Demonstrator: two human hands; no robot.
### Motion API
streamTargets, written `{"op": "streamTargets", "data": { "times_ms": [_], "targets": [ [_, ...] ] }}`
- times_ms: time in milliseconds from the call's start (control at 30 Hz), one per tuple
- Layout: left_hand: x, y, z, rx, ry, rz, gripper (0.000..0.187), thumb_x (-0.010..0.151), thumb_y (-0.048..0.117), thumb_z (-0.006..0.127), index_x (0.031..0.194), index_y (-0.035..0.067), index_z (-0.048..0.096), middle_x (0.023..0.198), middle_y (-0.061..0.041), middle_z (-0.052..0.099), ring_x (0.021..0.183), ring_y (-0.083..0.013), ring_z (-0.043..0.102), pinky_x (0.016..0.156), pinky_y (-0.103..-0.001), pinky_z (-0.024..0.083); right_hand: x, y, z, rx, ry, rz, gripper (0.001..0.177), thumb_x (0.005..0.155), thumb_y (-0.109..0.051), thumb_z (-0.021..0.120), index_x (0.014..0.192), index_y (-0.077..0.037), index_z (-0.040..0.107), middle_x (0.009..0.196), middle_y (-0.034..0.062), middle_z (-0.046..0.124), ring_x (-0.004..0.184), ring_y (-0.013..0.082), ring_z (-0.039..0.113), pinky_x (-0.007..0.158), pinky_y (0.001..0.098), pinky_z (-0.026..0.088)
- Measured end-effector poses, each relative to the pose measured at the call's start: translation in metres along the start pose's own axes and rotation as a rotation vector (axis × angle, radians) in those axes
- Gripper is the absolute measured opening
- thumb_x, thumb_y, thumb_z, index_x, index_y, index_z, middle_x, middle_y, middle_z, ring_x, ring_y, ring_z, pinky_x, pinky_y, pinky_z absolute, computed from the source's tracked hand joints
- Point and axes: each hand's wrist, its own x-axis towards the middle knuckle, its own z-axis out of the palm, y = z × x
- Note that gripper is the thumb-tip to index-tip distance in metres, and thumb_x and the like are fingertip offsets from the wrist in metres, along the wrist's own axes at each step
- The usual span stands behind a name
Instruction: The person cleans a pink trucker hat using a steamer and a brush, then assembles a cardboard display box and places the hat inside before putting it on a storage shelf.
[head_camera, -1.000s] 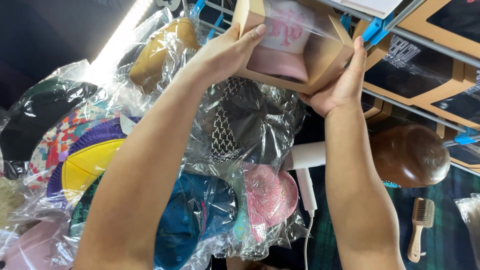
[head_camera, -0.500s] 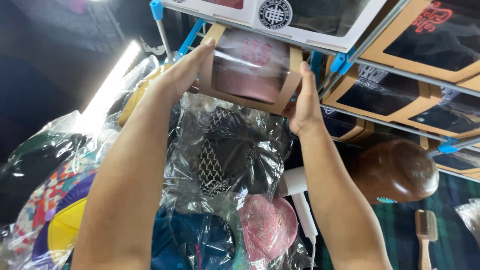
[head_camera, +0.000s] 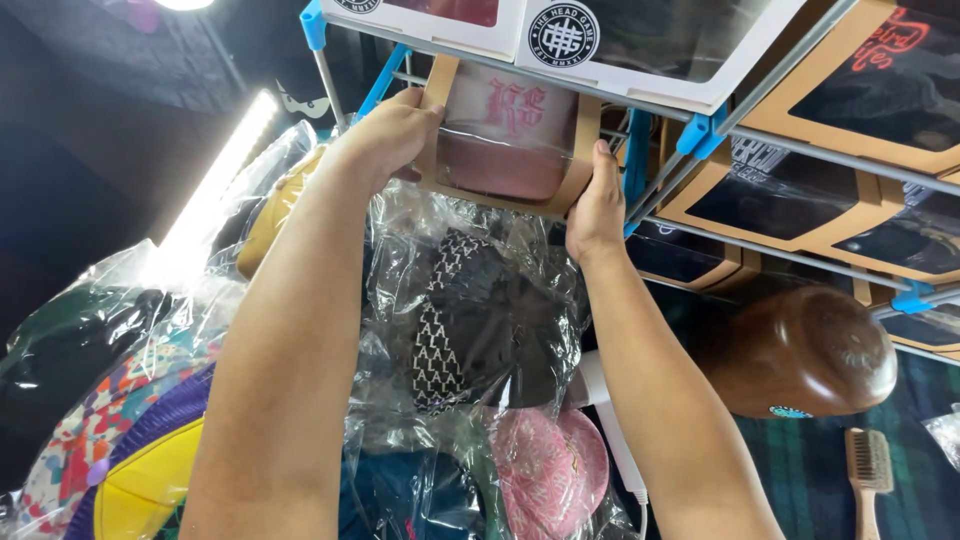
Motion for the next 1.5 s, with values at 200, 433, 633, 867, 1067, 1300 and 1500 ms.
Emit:
{"op": "streamTargets", "data": {
  "times_ms": [200, 433, 633, 867, 1067, 1300, 1500],
  "targets": [
    [0.042, -0.024, -0.008, -0.173, 0.126, 0.069, 0.035, 0.102, 0.028, 0.045, 0.132, 0.017, 0.059, 0.109, -0.002, 0.061, 0.087, -0.0174, 0.055, 0.068, -0.029, 0.055, -0.004, -0.003, 0.020, -0.294, -0.053, 0.007, 0.099, 0.079, -0.073, 0.040, 0.161, -0.018, 0.028, 0.173, 0.0036, 0.015, 0.159, 0.0202, 0.011, 0.125, 0.0495, 0.010],
    [0.051, -0.021, -0.003, -0.186, 0.168, 0.120, 0.056, 0.101, 0.031, 0.049, 0.154, 0.014, 0.043, 0.130, -0.001, 0.063, 0.083, -0.0150, 0.056, 0.065, -0.029, 0.049, -0.011, 0.005, 0.026, -0.271, 0.029, -0.123, 0.096, 0.080, -0.069, 0.050, 0.157, -0.013, 0.035, 0.166, 0.0076, 0.035, 0.154, 0.0237, 0.032, 0.124, 0.0444, 0.024],
    [0.042, 0.012, 0.030, -0.104, 0.041, 0.144, 0.046, 0.101, 0.033, 0.049, 0.145, 0.018, 0.051, 0.129, -0.004, 0.068, 0.089, -0.0167, 0.065, 0.071, -0.030, 0.055, 0.008, 0.040, -0.024, -0.186, 0.050, -0.627, 0.062, 0.102, -0.016, 0.059, 0.155, -0.004, 0.029, 0.152, 0.0159, 0.049, 0.138, 0.0255, 0.054, 0.118, 0.0357, 0.042],
    [0.045, 0.013, 0.040, 0.002, -0.045, 0.073, 0.062, 0.105, 0.037, 0.042, 0.160, 0.010, 0.030, 0.116, -0.002, 0.064, 0.062, -0.0134, 0.045, 0.068, -0.033, 0.046, -0.020, 0.054, -0.027, -0.460, 0.095, -0.450, 0.090, 0.097, -0.022, 0.061, 0.163, -0.012, 0.000, 0.174, 0.0134, 0.002, 0.162, 0.0333, 0.008, 0.127, 0.0504, 0.017],
    [0.069, 0.002, 0.057, -0.108, -0.001, 0.277, 0.044, 0.102, 0.030, 0.046, 0.143, 0.017, 0.056, 0.134, -0.002, 0.069, 0.121, -0.0205, 0.067, 0.093, -0.035, 0.052, -0.013, 0.036, -0.026, -0.359, 0.127, -0.448, 0.092, 0.096, -0.018, 0.062, 0.166, -0.012, 0.003, 0.102, 0.0035, 0.046, 0.084, 0.0139, 0.041, 0.089, 0.0288, 0.042],
    [0.070, 0.010, 0.069, -0.164, 0.022, 0.224, 0.049, 0.100, 0.031, 0.037, 0.143, 0.016, 0.056, 0.118, -0.003, 0.068, 0.095, -0.0184, 0.060, 0.078, -0.034, 0.048, -0.019, 0.030, -0.037, -0.640, 0.023, -0.392, 0.101, 0.098, -0.030, 0.059, 0.159, -0.010, -0.018, 0.171, 0.0149, -0.019, 0.160, 0.0336, -0.017, 0.129, 0.0508, -0.002],
    [0.076, 0.004, 0.077, -0.222, 0.018, 0.146, 0.065, 0.097, 0.048, 0.036, 0.151, 0.014, 0.046, 0.147, -0.009, 0.058, 0.134, -0.0279, 0.055, 0.106, -0.040, 0.045, -0.027, 0.047, -0.046, -0.770, -0.021, -0.381, 0.105, 0.099, -0.025, 0.065, 0.159, -0.011, -0.020, 0.169, 0.0142, -0.026, 0.158, 0.0331, -0.024, 0.129, 0.0525, 0.002]
  ]
}}
